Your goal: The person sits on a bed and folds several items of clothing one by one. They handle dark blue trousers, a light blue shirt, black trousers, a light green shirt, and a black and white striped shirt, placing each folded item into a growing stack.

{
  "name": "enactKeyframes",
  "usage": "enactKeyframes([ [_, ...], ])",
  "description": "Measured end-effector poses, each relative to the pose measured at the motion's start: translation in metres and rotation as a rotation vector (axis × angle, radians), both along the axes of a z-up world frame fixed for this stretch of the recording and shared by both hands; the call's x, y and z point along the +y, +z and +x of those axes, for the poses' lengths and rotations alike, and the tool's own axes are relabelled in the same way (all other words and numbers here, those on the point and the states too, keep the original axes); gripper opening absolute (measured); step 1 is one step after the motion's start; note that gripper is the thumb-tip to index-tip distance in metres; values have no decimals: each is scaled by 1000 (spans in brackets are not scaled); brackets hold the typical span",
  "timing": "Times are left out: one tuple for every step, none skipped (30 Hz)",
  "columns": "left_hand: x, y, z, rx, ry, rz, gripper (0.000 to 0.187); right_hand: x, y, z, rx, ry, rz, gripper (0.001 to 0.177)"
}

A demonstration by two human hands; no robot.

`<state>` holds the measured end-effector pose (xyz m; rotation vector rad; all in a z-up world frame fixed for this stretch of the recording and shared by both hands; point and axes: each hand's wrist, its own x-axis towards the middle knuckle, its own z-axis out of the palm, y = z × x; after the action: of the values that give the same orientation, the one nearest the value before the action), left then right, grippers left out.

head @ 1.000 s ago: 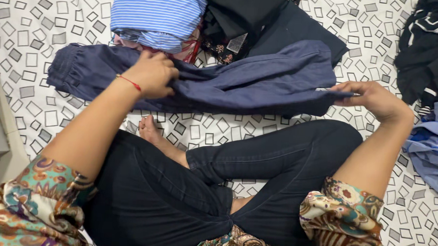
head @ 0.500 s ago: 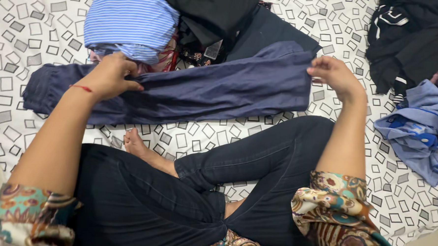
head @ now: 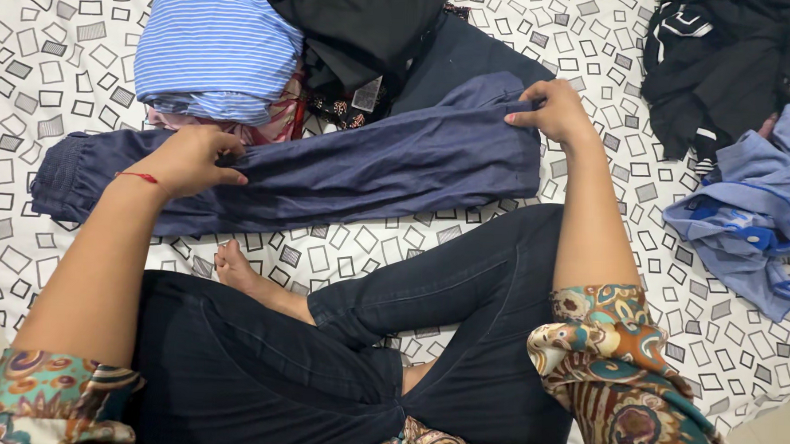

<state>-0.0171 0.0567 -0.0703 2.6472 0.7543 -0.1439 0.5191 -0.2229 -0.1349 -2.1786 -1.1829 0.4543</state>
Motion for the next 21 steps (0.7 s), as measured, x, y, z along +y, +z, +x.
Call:
enactKeyframes([
  [0,-1,0,-39,-23,5,46,0,-3,2,-142,41,39,42],
  [1,-2,1,-82,-47,12,46,1,-4,4,-288,82,79,41],
  [1,-2,2,-58,-58,13,45,1,-4,5,-192,62,37,42],
  [1,-3,2,-32,-67,13,44,2,-3,5,-96,45,-5,43],
  [0,-3,2,-7,-75,13,42,3,-2,4,1,29,-47,44],
  [0,-2,1,-23,-77,12,40,4,-1,3,61,10,-38,45],
  [-1,0,1,-39,-79,12,38,6,1,1,122,-9,-29,45],
  [-1,1,1,-54,-81,11,35,6,3,-1,183,-29,-20,45],
  [-2,3,1,-75,-71,18,33,6,4,-3,230,-42,-29,43],
  [-3,4,1,-97,-60,24,30,5,5,-4,275,-55,-39,40],
  [-5,6,1,-119,-49,31,28,4,7,-5,321,-68,-48,38],
  [-6,8,1,-135,-56,43,27,3,9,-6,362,-63,-26,36],
  [-6,10,2,-151,-63,55,27,3,11,-6,403,-59,-3,35],
  [-7,13,1,-169,-69,69,26,3,13,-6,442,-52,20,33],
  [-7,17,1,-181,-39,70,27,5,14,-6,441,-57,20,33],
  [-8,20,-3,-191,-6,70,28,5,14,-7,443,-61,17,33],
  [-9,22,-6,-201,27,69,29,7,13,-8,445,-65,14,33],
  [-8,26,-9,-213,57,65,29,8,11,-9,434,-67,19,33],
  [-7,29,-13,-224,88,60,29,10,9,-10,423,-70,24,32],
  [-7,31,-14,-237,117,55,29,11,8,-9,411,-74,29,32],
  [-6,33,-15,-258,107,63,29,12,8,-8,387,-68,46,32],
])
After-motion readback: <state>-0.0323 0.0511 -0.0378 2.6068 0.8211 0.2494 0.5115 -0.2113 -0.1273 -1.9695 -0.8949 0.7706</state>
